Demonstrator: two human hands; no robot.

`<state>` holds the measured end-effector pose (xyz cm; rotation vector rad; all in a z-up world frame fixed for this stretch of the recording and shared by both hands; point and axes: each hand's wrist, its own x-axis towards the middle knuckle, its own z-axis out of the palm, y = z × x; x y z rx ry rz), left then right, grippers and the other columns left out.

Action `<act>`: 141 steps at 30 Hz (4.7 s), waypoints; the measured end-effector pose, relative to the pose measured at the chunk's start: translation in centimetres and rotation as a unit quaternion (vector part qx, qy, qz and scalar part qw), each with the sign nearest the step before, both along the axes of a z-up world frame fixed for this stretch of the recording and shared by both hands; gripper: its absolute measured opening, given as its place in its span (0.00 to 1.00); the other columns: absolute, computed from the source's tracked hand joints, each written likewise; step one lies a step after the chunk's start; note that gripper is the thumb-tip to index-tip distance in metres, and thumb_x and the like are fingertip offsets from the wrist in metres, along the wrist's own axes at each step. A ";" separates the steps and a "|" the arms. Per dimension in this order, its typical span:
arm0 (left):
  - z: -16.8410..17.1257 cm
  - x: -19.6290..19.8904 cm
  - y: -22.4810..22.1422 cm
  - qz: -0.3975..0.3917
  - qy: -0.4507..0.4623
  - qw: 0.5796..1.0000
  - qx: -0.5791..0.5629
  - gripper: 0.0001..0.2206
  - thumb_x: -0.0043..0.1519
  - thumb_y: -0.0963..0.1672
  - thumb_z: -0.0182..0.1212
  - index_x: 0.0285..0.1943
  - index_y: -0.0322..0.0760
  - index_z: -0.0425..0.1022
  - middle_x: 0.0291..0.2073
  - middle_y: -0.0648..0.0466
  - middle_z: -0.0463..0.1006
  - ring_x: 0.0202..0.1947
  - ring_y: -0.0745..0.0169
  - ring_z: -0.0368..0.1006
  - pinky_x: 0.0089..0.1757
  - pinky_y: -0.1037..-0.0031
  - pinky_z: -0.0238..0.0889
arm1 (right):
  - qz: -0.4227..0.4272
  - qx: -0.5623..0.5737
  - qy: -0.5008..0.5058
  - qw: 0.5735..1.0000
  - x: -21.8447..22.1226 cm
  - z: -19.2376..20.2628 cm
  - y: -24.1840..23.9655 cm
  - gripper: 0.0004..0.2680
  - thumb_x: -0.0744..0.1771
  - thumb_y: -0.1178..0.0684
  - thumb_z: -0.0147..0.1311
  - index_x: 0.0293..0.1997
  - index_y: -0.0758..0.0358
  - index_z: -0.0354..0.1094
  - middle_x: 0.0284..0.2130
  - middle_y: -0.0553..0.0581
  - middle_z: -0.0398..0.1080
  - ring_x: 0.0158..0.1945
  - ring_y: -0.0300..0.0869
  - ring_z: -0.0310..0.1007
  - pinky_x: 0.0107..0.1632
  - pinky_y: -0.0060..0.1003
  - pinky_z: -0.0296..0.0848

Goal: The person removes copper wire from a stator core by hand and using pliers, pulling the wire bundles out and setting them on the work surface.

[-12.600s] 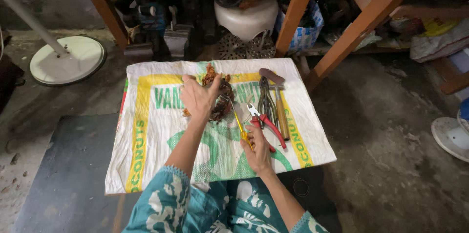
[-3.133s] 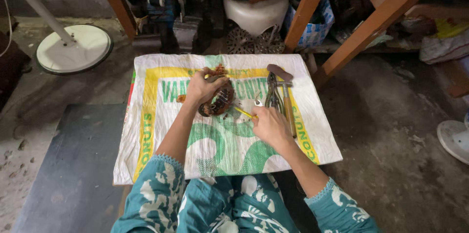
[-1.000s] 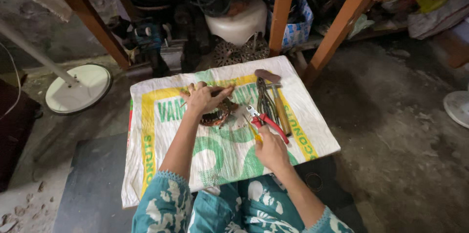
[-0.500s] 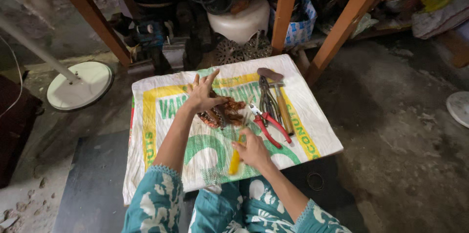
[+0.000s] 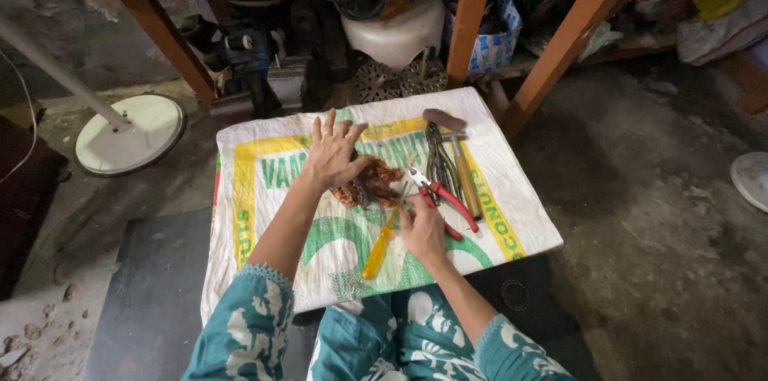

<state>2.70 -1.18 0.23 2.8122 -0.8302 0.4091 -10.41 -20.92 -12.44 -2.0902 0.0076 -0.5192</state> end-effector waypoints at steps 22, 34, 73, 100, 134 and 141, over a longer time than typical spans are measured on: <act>1.6 0.5 -0.9 0.111 0.260 0.959 0.017 0.34 0.50 0.54 0.66 0.69 0.54 0.65 0.62 0.45 0.70 0.62 0.37 0.66 0.59 0.41 0.54 | 0.009 -0.035 -0.067 0.997 -1.5 1.4 0.5 0.07 0.65 0.57 0.56 0.46 0.63 0.69 0.25 0.64 0.75 0.31 0.58 0.77 0.35 0.51 0.72; -0.2 0.7 0.4 0.033 0.175 0.966 -0.186 0.37 0.39 0.54 0.77 0.59 0.38 0.76 0.41 0.41 0.83 0.42 0.45 0.80 0.46 0.62 0.71 | 0.066 -0.065 -0.154 0.984 -0.5 2.9 2.6 0.06 0.67 0.60 0.53 0.47 0.66 0.67 0.39 0.64 0.72 0.43 0.57 0.74 0.45 0.49 0.73; 1.6 0.3 -0.8 0.117 0.209 0.967 -0.090 0.37 0.43 0.68 0.66 0.39 0.36 0.84 0.34 0.42 0.84 0.38 0.45 0.81 0.43 0.56 0.71 | 0.133 0.105 -0.040 0.985 4.5 -0.2 6.7 0.11 0.62 0.65 0.55 0.46 0.64 0.70 0.36 0.59 0.78 0.41 0.48 0.82 0.45 0.41 0.78; 1.2 0.6 -0.3 0.119 0.221 0.964 -0.092 0.32 0.45 0.64 0.70 0.37 0.36 0.84 0.30 0.44 0.83 0.36 0.47 0.81 0.42 0.58 0.71 | 0.073 -0.108 -0.001 0.992 4.6 -0.3 7.4 0.12 0.61 0.60 0.56 0.48 0.66 0.72 0.29 0.69 0.76 0.34 0.63 0.77 0.41 0.55 0.75; 1.7 -0.1 1.3 0.134 0.210 0.958 -0.139 0.35 0.42 0.63 0.73 0.48 0.37 0.84 0.39 0.40 0.83 0.43 0.44 0.81 0.48 0.59 0.70 | -0.033 -0.163 -0.140 0.976 9.0 5.1 -4.4 0.04 0.65 0.57 0.56 0.31 0.66 0.70 0.31 0.68 0.74 0.39 0.63 0.72 0.44 0.56 0.69; 1.2 0.0 2.0 0.115 0.208 0.959 -0.154 0.35 0.42 0.62 0.73 0.48 0.35 0.83 0.39 0.40 0.83 0.42 0.44 0.80 0.47 0.59 0.70 | -0.045 -0.239 -0.111 0.964 9.5 4.4 -3.5 0.04 0.63 0.57 0.56 0.37 0.64 0.72 0.33 0.67 0.73 0.39 0.61 0.73 0.43 0.56 0.69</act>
